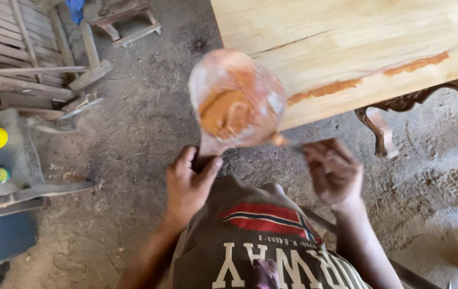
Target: The person holds a paddle with orange wood filler and uses a small spatula to press filler into cracks and holes on a wooden board. They work along the board, scooping more filler from the paddle and smoothing it over the defects by hand.
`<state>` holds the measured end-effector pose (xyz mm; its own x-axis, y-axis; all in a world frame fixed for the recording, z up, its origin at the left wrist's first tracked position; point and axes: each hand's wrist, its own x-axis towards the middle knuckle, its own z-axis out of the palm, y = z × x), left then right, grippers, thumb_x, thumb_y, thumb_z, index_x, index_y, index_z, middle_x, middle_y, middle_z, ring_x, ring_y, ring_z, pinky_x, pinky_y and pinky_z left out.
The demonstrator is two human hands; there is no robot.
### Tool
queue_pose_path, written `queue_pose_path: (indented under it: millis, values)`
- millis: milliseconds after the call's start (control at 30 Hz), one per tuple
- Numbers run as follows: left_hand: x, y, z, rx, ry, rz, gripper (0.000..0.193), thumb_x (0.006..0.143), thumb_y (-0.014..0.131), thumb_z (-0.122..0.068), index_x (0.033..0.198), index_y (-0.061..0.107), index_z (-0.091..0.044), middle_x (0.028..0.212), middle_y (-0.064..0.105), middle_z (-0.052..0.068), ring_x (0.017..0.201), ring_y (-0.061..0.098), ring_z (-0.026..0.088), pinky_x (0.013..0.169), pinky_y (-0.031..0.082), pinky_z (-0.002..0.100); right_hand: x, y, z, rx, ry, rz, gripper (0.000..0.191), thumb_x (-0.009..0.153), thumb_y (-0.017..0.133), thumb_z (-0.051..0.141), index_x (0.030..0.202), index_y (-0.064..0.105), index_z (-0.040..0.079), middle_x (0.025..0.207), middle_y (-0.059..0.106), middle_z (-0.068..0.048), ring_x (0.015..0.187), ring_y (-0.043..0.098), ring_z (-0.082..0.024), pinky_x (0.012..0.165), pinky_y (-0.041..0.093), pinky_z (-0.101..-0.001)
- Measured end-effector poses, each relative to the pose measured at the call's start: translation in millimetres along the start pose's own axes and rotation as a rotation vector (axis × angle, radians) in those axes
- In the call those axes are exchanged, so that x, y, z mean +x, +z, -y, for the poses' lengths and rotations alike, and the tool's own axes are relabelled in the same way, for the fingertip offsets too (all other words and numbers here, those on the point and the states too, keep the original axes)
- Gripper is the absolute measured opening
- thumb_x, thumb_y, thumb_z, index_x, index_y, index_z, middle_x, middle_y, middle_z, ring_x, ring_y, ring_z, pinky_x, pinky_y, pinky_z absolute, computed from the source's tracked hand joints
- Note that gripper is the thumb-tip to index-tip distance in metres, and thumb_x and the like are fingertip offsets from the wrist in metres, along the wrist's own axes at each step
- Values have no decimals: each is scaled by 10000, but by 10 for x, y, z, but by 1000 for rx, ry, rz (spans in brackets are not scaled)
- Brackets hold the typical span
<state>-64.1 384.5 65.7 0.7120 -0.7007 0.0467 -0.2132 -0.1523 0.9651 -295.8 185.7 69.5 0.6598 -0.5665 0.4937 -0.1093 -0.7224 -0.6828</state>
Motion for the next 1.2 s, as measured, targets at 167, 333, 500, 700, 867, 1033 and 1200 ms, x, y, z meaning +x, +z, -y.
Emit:
queue_pose_path:
  millis: [167, 333, 500, 700, 867, 1033, 1200]
  values:
    - [725, -550, 324, 152, 8, -87, 358, 849, 856, -230, 810, 560, -32, 681, 610, 48, 607, 514, 124, 570, 477, 331, 311, 47, -67, -314, 140, -77, 205, 1027, 634, -93, 1179, 731, 5, 1069, 716, -113, 812, 692, -152, 668, 576, -252]
    - [1574, -658, 442, 68, 71, -38, 391, 837, 892, -215, 828, 550, -27, 706, 616, 62, 615, 518, 141, 575, 475, 337, 784, 216, -118, -508, 90, -4, 145, 1037, 697, -75, 1157, 732, -3, 1070, 704, -138, 882, 711, -217, 702, 568, -297]
    - [2483, -30, 406, 18, 298, 51, 380, 886, 854, -174, 1086, 571, -19, 978, 752, 125, 800, 785, 195, 645, 633, 305, 1264, 377, -226, -545, 4, 175, 229, 979, 770, -49, 1183, 769, 55, 1018, 692, -122, 823, 695, -226, 634, 565, -303]
    - [3244, 845, 255, -9, 209, 301, 270, 843, 792, -117, 1014, 609, -16, 961, 765, 148, 779, 793, 196, 635, 616, 291, 1787, 573, -210, -518, -105, 293, 297, 919, 776, -44, 1168, 774, 119, 967, 669, -67, 873, 668, -232, 698, 560, -353]
    - [3395, 1148, 387, 99, 409, 262, 326, 795, 794, -122, 1003, 584, 17, 879, 749, 197, 731, 781, 255, 641, 624, 345, 1890, 571, -217, -486, -74, 340, 303, 926, 785, -46, 1180, 759, 118, 986, 663, -74, 879, 661, -244, 690, 544, -358]
    - [3345, 1156, 481, 208, 486, 237, 341, 822, 803, -207, 955, 561, -6, 746, 719, 199, 687, 745, 338, 608, 581, 436, 1879, 518, -331, -479, -66, 347, 295, 918, 769, -67, 1168, 761, 89, 995, 668, -87, 891, 672, -251, 716, 557, -361]
    - [3340, 1116, 451, 187, 490, 253, 357, 817, 821, -238, 951, 564, -28, 740, 721, 186, 673, 736, 358, 604, 578, 460, 1655, 363, -331, -469, 56, 215, 254, 933, 751, -75, 1156, 751, 46, 1025, 682, -118, 906, 676, -247, 699, 558, -333]
